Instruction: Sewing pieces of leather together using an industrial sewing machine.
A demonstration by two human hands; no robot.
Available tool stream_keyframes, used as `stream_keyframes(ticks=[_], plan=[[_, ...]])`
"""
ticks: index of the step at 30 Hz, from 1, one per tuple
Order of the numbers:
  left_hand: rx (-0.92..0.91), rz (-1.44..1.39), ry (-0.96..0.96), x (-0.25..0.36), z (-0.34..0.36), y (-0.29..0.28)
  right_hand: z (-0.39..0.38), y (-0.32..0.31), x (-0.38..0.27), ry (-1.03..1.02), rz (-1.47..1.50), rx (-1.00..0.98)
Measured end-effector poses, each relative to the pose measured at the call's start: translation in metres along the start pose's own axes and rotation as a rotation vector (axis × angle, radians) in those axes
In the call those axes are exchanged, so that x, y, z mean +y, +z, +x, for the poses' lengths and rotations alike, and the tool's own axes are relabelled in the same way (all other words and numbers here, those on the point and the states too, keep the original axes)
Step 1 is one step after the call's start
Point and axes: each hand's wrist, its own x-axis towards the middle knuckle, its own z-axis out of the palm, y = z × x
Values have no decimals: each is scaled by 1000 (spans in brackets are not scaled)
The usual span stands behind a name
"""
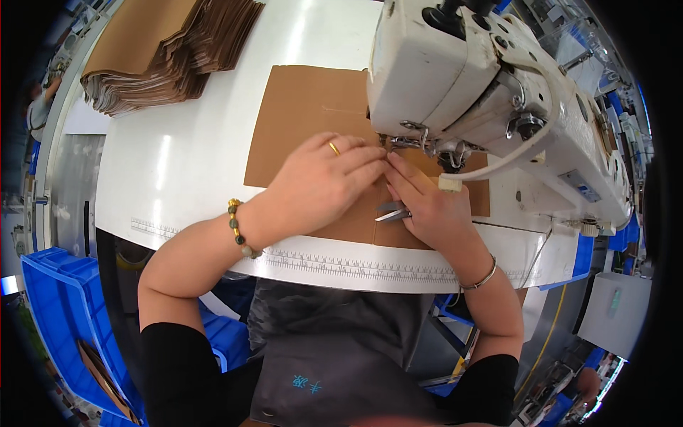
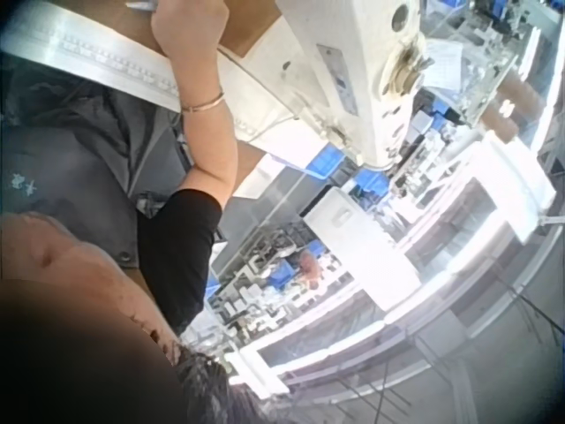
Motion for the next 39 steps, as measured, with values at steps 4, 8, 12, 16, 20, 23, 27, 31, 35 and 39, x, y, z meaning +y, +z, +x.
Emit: stream_keyframes(ticks=[4,8,12,16,20,23,27,31,35,39], plan=[[-204,78,-61,17,-8,2,3,4,0,9,76,100],[-218,18,-109,9,-8,1,1,6,0,67,55,14],[-256,-61,-84,-3,-7,-2,2,11,1,86,88,64],[-239,-82,-70,-11,-3,-2,11,11,3,69,111,100],[-213,-85,-55,-12,-7,1,1,-10,3,97,-12,33],[-194,-68,-50,-12,-9,4,-30,-51,26,57,-47,171],[-178,-64,-68,-10,-12,7,-88,-132,114,143,-185,748],[-194,-47,-71,-11,-11,8,-156,-224,235,892,-664,754],[-229,-20,-79,-9,-11,9,-232,-263,355,1306,-452,366],[-243,-7,-84,-8,-11,11,-299,-257,410,1340,-378,384]])
